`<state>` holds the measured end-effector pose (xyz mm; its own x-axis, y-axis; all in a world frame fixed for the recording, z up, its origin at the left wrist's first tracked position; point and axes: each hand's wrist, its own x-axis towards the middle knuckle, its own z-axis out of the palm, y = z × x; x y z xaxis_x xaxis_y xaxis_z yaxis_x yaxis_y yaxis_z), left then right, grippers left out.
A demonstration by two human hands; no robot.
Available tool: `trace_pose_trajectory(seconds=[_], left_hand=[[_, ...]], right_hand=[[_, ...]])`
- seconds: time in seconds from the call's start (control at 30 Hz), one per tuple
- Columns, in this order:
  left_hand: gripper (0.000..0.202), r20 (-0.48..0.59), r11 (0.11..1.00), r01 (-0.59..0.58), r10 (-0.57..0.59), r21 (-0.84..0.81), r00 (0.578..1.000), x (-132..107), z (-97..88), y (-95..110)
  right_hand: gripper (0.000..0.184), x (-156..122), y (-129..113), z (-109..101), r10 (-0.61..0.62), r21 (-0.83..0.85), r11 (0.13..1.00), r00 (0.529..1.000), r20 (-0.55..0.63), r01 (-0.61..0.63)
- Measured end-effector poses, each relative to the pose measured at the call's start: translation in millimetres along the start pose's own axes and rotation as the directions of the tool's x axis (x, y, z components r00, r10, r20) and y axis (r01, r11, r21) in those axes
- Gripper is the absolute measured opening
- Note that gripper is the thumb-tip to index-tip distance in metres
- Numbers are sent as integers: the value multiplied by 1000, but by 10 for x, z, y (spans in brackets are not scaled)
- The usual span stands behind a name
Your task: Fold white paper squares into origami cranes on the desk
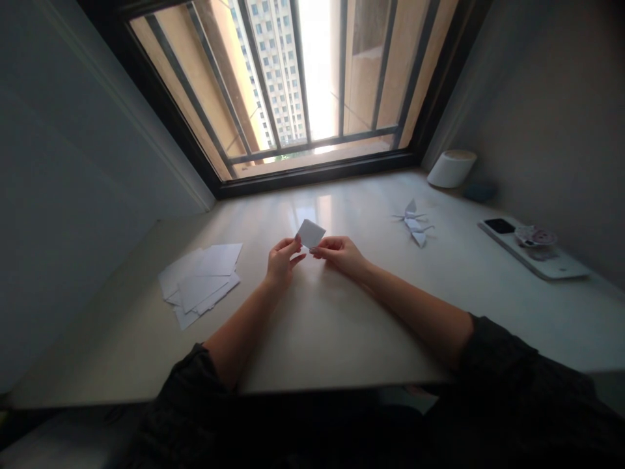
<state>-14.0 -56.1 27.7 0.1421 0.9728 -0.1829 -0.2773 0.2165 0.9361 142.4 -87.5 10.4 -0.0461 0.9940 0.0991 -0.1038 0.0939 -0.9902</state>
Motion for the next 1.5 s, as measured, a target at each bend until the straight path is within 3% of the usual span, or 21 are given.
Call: trace_pose_trajectory(seconds=[0.2,0.4,0.53,0.63,0.7,0.8,0.9,0.97,1.1,1.33,1.5], left_hand=[[42,62,999,7,-5,-32,998,-1,-10,-16],[40,45,999,-47,48,-17,998,-44,31,-53],[39,-85,995,-96,94,-12,992,29,-37,7],[40,-230,977,-211,201,-18,952,89,-132,123],[38,-180,957,-284,290,57,940,87,-157,180],[43,29,899,-390,392,199,919,36,-120,176],[61,171,933,-286,251,221,953,1,-71,106],[55,235,948,-211,154,238,960,1,-66,66],[39,256,922,-209,126,327,958,17,-103,48],[44,264,919,-111,8,378,965,-5,-107,14],[44,234,944,-123,51,306,971,4,-91,-35]], right_hand=[[31,-7,-18,-8,33,9,999,999,10,-33],[30,-2,-8,-23,34,28,999,999,26,-34],[29,13,20,-32,54,54,997,998,27,-55],[30,23,25,-40,49,53,997,998,34,-51],[32,24,19,-51,1,19,1000,999,54,-2],[33,5,2,-80,-108,-143,982,990,93,120],[31,-33,-25,-118,-229,-409,868,958,171,281],[29,-57,-48,-133,-276,-541,762,934,226,356],[24,-74,-74,-131,-309,-700,634,937,162,330],[26,-7,-18,-178,-314,-630,758,941,-125,170],[25,2,0,-193,-303,-448,868,942,-143,211]])
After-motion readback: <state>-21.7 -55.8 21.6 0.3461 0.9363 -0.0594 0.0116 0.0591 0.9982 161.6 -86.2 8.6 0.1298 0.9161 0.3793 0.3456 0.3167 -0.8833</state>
